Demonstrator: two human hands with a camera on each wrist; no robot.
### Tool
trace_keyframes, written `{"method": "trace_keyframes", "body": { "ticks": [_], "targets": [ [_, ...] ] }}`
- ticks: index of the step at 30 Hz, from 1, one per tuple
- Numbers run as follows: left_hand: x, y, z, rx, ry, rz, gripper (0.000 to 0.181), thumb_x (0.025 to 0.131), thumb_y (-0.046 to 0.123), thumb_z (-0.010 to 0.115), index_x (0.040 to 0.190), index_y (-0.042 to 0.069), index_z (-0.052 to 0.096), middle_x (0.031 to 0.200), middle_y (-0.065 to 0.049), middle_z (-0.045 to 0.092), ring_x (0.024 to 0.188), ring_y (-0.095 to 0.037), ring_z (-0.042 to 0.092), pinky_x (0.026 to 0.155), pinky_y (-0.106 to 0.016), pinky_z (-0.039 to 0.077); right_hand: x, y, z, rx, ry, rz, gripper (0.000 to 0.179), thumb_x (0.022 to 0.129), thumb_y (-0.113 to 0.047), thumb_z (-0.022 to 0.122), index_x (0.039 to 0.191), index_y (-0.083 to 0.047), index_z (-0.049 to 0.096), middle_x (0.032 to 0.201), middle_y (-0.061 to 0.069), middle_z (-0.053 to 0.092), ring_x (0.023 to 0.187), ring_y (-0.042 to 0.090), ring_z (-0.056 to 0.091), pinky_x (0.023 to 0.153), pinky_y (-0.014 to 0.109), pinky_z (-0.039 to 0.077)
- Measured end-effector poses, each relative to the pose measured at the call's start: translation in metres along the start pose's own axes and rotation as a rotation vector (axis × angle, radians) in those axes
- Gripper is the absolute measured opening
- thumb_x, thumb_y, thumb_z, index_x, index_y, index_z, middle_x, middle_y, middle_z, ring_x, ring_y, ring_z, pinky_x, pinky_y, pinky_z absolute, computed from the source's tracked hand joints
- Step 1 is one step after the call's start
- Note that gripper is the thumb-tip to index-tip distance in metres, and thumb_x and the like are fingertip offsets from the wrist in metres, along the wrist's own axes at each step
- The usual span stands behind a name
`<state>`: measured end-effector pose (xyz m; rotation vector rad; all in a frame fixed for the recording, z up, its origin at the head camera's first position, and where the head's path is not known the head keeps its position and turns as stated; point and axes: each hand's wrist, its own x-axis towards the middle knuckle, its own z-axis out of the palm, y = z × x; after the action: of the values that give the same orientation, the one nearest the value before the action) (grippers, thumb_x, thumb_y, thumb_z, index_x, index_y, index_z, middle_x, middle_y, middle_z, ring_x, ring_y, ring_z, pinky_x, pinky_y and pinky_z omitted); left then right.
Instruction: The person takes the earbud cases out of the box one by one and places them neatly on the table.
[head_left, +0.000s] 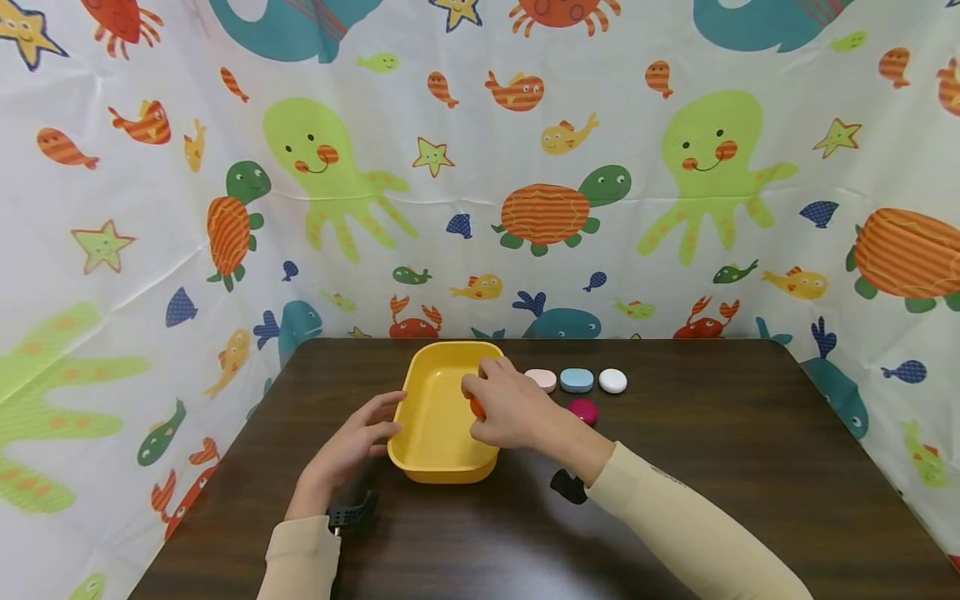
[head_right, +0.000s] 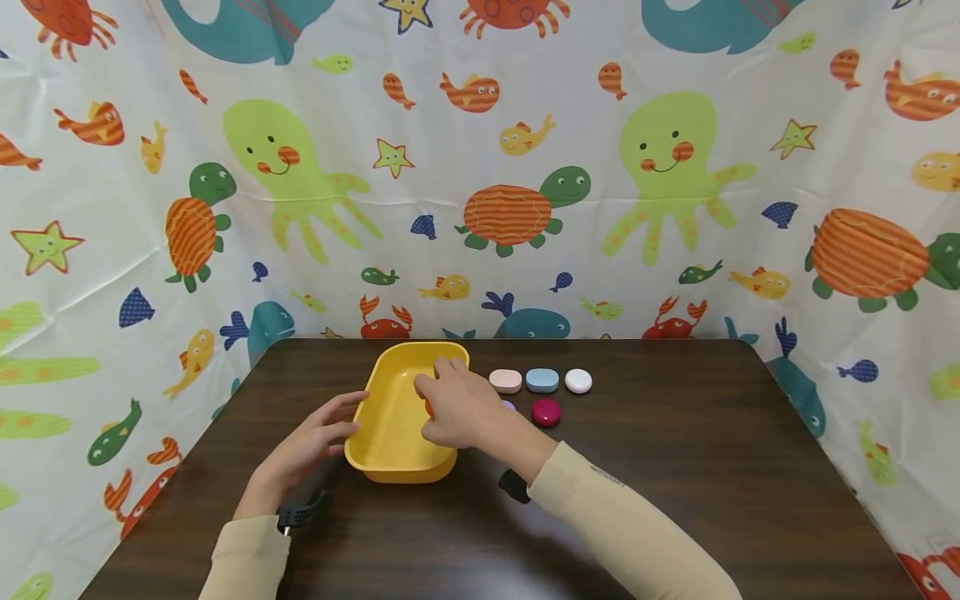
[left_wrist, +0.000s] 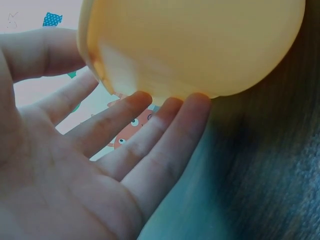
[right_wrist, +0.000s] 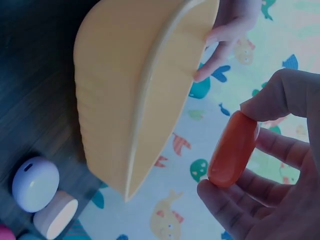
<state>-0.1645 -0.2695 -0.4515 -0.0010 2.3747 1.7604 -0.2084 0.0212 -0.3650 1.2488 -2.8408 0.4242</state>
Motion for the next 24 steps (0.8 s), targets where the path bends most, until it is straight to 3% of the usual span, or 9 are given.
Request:
{"method": "trace_keyframes", "body": {
  "ticks": [12, 24],
  "targets": [
    [0.002, -0.005, 0.0, -0.004, 0.012, -0.021, 0.059, 0.101, 0.025, 0.061, 0.155, 0.018, 0.037, 0.158, -0.018, 0.034, 0.134, -0.038, 0.047, 0.105, -0.051, 0.048, -0.017, 0.018, -0.004, -0.006, 0.061, 0.036, 0.036, 0.082, -0.026, 0.075, 0.116, -0.017, 0.065, 0.108, 0.003, 0.05, 0.099, 0.019, 0.043, 0.071, 0.027, 0.048],
    [0.001, 0.0, 0.001, -0.014, -0.002, -0.028, 0.063, 0.101, 0.026, 0.061, 0.157, 0.016, 0.033, 0.161, -0.019, 0.031, 0.137, -0.039, 0.045, 0.106, -0.052, 0.048, -0.028, 0.039, -0.007, -0.002, 0.098, 0.102, 0.035, 0.082, -0.023, 0.075, 0.115, -0.016, 0.065, 0.103, 0.002, 0.049, 0.096, 0.019, 0.043, 0.063, 0.025, 0.047]
  ]
}}
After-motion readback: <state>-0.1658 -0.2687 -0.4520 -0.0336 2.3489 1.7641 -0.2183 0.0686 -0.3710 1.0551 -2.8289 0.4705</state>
